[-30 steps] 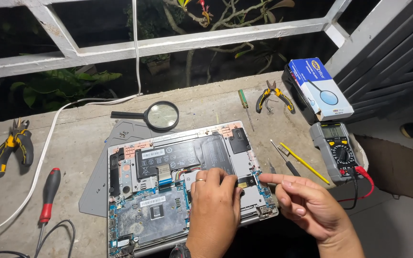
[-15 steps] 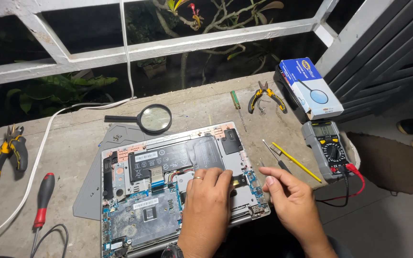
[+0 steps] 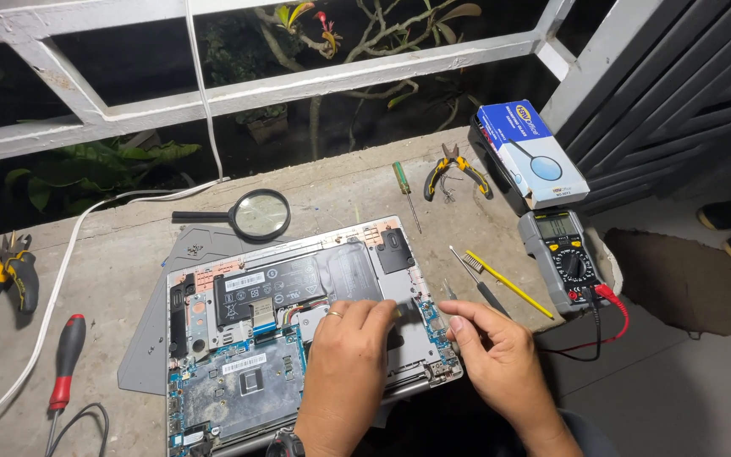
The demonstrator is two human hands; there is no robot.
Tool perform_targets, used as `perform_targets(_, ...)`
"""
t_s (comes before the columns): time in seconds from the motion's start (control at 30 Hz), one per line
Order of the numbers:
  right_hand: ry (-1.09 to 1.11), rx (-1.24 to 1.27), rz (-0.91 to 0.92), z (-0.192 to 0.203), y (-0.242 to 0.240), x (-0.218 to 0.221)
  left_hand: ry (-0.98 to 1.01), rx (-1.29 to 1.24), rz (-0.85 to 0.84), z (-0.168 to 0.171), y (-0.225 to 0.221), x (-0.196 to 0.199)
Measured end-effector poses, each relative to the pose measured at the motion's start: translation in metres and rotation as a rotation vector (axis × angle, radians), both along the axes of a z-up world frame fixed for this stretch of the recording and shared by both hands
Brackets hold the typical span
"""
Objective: Reassembling internal components of a laptop, specifically connecting ribbon cables and securing them.
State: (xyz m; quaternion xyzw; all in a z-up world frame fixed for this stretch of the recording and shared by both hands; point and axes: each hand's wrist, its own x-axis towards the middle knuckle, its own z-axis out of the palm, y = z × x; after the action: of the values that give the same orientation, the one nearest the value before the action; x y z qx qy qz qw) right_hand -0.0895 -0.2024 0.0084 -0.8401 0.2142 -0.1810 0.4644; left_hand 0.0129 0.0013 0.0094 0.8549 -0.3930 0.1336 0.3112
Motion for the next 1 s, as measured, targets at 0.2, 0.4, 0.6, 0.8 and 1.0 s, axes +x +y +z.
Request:
perform_targets(0.2,0.025,0.042,-0.045,0.003,0.0,0.001,0.044,-0.07,0.014,-0.001,0.003,0.001)
perform_targets(0.4,-0.012,0.006,-0.022,0.0,0.001,0.002,0.019,-0.112,0.086,0.0,0.004,-0.001)
perform_targets(0.6,-0.076,-0.02,-0.03,0.001,0.002,0.002,0.036,-0.308,0.131,0.012,0.018,-0.004)
perform_targets(0.8,-0.073,-0.028,-0.049,-0.001,-0.001,0.004,-0.045,-0.478,0.212,0.02,0.04,-0.006)
perform_targets(1.0,-0.146,-0.078,0.016,0.004,0.007,0.016,0.175,-0.483,0.386,0.027,0.069,-0.008)
